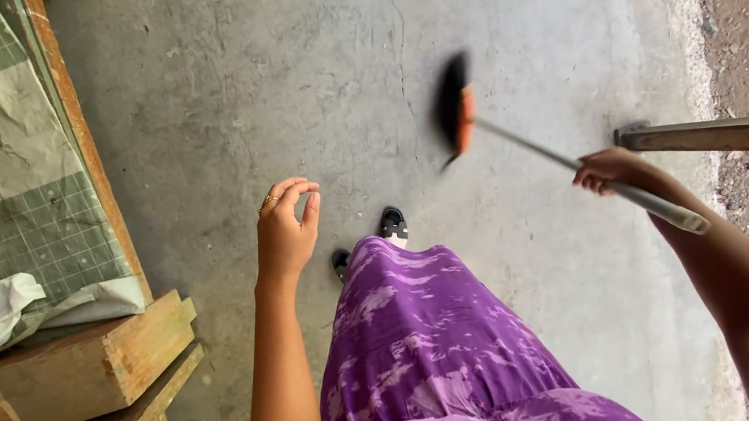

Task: Sweeping the concrete floor with a broom.

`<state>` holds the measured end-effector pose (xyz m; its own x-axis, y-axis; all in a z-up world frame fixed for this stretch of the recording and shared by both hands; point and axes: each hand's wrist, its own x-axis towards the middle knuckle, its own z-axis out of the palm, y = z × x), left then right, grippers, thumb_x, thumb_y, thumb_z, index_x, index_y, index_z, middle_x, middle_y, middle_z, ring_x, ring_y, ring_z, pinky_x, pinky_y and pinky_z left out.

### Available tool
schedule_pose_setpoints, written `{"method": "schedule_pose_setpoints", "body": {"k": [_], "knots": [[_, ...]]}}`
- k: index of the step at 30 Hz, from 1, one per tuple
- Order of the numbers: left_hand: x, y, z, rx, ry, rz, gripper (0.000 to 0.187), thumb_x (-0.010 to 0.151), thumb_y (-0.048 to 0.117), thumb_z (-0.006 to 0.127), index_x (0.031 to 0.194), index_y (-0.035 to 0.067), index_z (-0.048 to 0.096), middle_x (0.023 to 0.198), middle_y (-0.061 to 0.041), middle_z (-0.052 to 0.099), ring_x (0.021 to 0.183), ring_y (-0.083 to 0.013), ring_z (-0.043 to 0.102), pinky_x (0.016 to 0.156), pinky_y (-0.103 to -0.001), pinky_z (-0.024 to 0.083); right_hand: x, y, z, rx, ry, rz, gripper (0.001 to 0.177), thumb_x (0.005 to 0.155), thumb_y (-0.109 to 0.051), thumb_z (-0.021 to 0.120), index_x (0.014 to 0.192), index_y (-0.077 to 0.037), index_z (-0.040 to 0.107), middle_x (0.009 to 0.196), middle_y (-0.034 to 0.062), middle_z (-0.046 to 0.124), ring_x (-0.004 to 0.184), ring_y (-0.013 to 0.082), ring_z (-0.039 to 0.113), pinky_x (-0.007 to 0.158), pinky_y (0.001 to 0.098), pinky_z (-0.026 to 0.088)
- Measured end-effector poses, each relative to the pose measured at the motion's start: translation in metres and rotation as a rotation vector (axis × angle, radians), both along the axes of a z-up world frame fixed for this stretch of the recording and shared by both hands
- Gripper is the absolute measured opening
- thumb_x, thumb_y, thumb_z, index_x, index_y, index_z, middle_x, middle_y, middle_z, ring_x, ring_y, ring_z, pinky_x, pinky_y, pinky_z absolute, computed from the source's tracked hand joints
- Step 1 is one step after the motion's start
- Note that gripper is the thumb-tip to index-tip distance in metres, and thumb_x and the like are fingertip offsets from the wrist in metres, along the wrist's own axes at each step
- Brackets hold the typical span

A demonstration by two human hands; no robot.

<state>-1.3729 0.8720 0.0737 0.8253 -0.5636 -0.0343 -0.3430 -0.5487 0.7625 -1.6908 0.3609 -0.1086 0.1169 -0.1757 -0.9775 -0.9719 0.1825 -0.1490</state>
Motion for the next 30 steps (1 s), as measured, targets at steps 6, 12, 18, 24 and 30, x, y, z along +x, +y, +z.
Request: {"method": "schedule_pose_setpoints", "body": {"k": [6, 12, 18, 24, 30], "knots": [[0.01, 0.01, -0.008, -0.03, -0.048, 0.056, 0.015, 0.097, 0.018, 0.068, 0.107, 0.007, 0.072, 0.122, -0.009, 0.069, 0.117, -0.0305, 0.064, 0.1, -0.041, 0.051, 0.044, 0.037, 0.025, -0.27, -0.179, -0.012, 0.033, 0.092, 0.003, 0.066, 0.12, 0.02, 0.064, 0.066, 0.0125, 0.059, 0.05, 0.018, 0.054, 0.042, 0.0344, 0.045], [0.032, 0.019, -0.02, -0.018, -0.029, 0.111, 0.017, 0.095, 0.018, 0.069, 0.107, 0.007, 0.073, 0.121, -0.011, 0.069, 0.115, -0.0316, 0.064, 0.098, -0.042, 0.051, 0.173, 0.136, 0.05, -0.046, -0.252, 0.056, 0.068, 0.086, 0.001, 0.068, 0.151, -0.012, 0.048, 0.063, 0.008, 0.057, 0.046, 0.0163, 0.047, 0.043, 0.0345, 0.04], [0.096, 0.014, -0.023, -0.019, -0.013, 0.177, 0.017, 0.096, 0.018, 0.067, 0.106, 0.006, 0.072, 0.12, -0.011, 0.07, 0.114, -0.0324, 0.065, 0.098, -0.042, 0.05, 0.384, 0.275, -0.021, 0.301, -0.44, 0.293, 0.064, 0.087, -0.006, 0.067, 0.15, -0.008, 0.055, 0.061, 0.0065, 0.058, 0.042, 0.0143, 0.05, 0.038, 0.0324, 0.042], [0.203, 0.016, -0.039, -0.037, -0.02, 0.232, 0.017, 0.097, 0.02, 0.067, 0.106, 0.005, 0.071, 0.12, -0.011, 0.07, 0.113, -0.0321, 0.065, 0.098, -0.041, 0.051, 0.579, 0.316, -0.179, 0.344, -0.617, 0.552, 0.058, 0.084, 0.0, 0.076, 0.139, 0.003, 0.059, 0.067, 0.0054, 0.069, 0.054, 0.0117, 0.06, 0.048, 0.0301, 0.049], [0.29, 0.02, -0.043, -0.024, 0.012, 0.258, 0.016, 0.094, 0.018, 0.067, 0.104, 0.006, 0.072, 0.118, -0.012, 0.07, 0.111, -0.0335, 0.065, 0.096, -0.043, 0.05, 0.602, 0.128, -0.11, 0.253, -0.436, 0.153, 0.021, 0.093, -0.014, 0.068, 0.113, -0.011, 0.072, 0.082, 0.01, 0.076, 0.056, 0.0144, 0.061, 0.046, 0.0315, 0.048]]}}
